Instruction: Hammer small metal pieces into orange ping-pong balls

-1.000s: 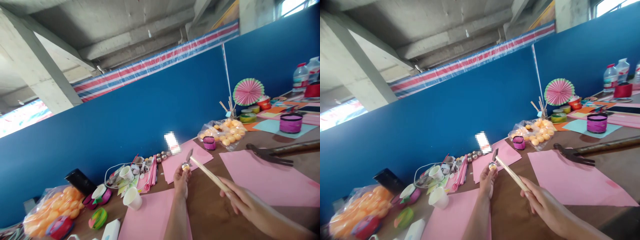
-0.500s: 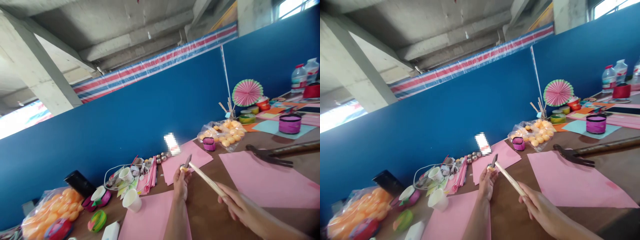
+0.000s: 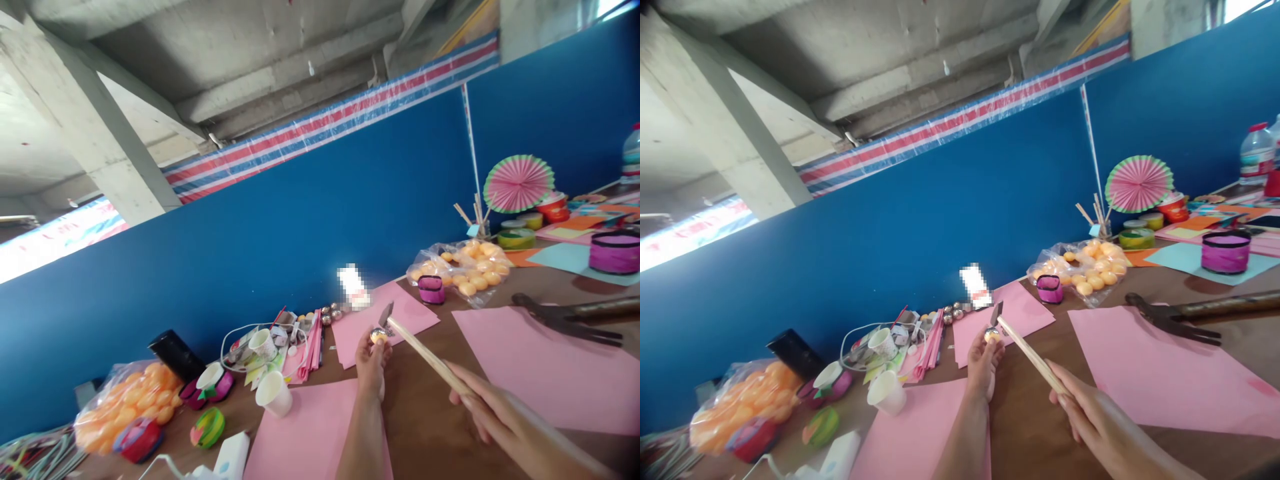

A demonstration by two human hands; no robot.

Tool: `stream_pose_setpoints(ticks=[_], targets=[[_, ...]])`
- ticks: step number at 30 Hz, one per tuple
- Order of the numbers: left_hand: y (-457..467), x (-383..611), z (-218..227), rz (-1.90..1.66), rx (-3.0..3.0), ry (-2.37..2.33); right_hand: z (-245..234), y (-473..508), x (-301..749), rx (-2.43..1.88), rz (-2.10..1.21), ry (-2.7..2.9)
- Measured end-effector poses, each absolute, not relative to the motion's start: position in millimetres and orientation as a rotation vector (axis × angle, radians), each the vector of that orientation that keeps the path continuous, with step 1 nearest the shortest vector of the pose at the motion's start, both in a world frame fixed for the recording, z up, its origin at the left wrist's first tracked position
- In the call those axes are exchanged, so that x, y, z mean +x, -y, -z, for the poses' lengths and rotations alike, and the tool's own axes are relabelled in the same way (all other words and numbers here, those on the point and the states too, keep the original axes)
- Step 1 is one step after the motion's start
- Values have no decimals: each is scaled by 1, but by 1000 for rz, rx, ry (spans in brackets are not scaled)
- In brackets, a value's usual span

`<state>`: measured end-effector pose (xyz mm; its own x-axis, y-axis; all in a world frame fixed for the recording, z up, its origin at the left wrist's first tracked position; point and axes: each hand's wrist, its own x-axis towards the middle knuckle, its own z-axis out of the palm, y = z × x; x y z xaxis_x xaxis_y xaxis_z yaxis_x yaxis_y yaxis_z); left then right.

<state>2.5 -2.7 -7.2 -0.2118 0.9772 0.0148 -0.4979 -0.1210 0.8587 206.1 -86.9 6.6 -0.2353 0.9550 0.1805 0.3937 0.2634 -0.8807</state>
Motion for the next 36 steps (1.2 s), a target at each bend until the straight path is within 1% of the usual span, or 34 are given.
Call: stream_pose_setpoints(ticks=[4,15,22,27,36], targets=[[1,3,10,-1618,783,-901,-2,86,206,-1247,-952,1852],[-2,3,13,-1622,881,-1026,-18,88,207,-1258,-994,1826],[0,3,11,-1618,974,-1124,-8,93,207,-1124,-921,1759],[2,4,8,-1615,1058,-1156,-11,91,208,-1204,-897,1759],[3,5,7,-1607,1107,-1184,-12,90,208,-1223,-829,1847]])
